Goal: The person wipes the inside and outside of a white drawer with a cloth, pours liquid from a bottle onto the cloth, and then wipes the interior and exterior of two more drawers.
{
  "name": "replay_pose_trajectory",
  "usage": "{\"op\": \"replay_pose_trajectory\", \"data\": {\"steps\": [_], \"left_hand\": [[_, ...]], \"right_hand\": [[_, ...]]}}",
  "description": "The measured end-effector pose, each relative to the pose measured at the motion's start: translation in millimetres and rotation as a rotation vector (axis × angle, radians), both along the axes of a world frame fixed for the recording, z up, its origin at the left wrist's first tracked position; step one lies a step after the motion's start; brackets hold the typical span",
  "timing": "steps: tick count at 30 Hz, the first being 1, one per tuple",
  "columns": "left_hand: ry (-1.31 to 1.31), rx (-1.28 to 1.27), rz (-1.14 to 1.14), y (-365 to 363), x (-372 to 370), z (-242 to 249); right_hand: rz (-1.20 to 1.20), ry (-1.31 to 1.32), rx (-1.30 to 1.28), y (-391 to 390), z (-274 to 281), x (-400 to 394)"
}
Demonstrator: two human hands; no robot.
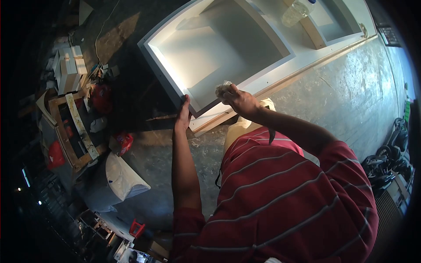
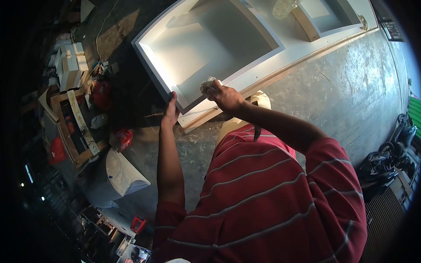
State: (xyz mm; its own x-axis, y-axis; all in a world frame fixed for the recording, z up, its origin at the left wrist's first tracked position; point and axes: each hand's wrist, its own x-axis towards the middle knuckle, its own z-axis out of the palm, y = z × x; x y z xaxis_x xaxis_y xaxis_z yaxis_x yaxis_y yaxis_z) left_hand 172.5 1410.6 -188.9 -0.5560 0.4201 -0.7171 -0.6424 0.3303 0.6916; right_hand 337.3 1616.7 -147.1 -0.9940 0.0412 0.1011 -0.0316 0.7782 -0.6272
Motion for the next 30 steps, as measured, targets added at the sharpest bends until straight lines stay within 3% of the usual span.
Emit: {"op": "replay_pose_trajectory", "data": {"steps": [2,5,6,9,11,14,16,17,18,19,21,22,24,27,30], "left_hand": [[-0.166,0.167,-0.144,-1.7,-6.0,-1.1],[-0.123,0.167,-0.054,0.8,-1.0,-5.3],[-0.179,0.078,-0.04,-6.0,-6.3,-11.7],[-0.058,-0.097,-0.001,5.1,-1.3,17.8],[-0.107,-0.024,-0.083,-7.0,-12.5,-7.0],[0.048,-0.041,-0.108,-5.7,-9.5,-11.4],[0.084,-0.043,-0.092,-1.2,-1.5,-6.0],[0.234,-0.14,-0.086,0.6,0.7,-9.3],[0.384,-0.237,-0.079,3.3,3.2,-13.5],[0.389,-0.226,-0.083,6.6,7.0,-22.6],[0.668,-0.556,0.061,14.1,17.2,-40.8],[0.674,-0.543,0.058,22.0,22.6,-33.1],[0.671,-0.709,0.083,34.6,28.4,-17.4],[0.835,-0.726,0.129,33.0,31.9,-27.4],[0.839,-0.665,0.146,41.0,38.0,-5.2]], "right_hand": [[0.02,-0.028,-0.004,-21.0,-14.7,-6.1],[0.157,-0.111,0.007,-80.6,-10.7,-32.9],[0.203,-0.176,0.114,-98.6,-3.3,-41.2],[0.249,-0.18,-0.048,-113.6,-32.5,-52.6],[0.293,-0.053,0.05,-87.9,-27.3,-50.1],[0.236,-0.123,0.101,-16.3,18.5,-22.5],[0.146,0.086,0.071,32.7,-4.1,0.6],[0.091,0.203,0.03,63.5,-2.8,9.7],[-0.019,0.137,0.035,92.0,2.1,22.1],[-0.089,0.227,0.14,122.6,-3.3,31.1],[-0.308,0.226,0.157,176.6,-3.7,45.5],[-0.421,0.19,0.177,193.3,3.4,52.4],[-0.552,0.217,0.198,211.6,18.7,52.5],[-0.597,0.3,0.17,204.9,36.2,41.3],[-0.634,0.011,0.185,213.4,2.9,21.4]]}}
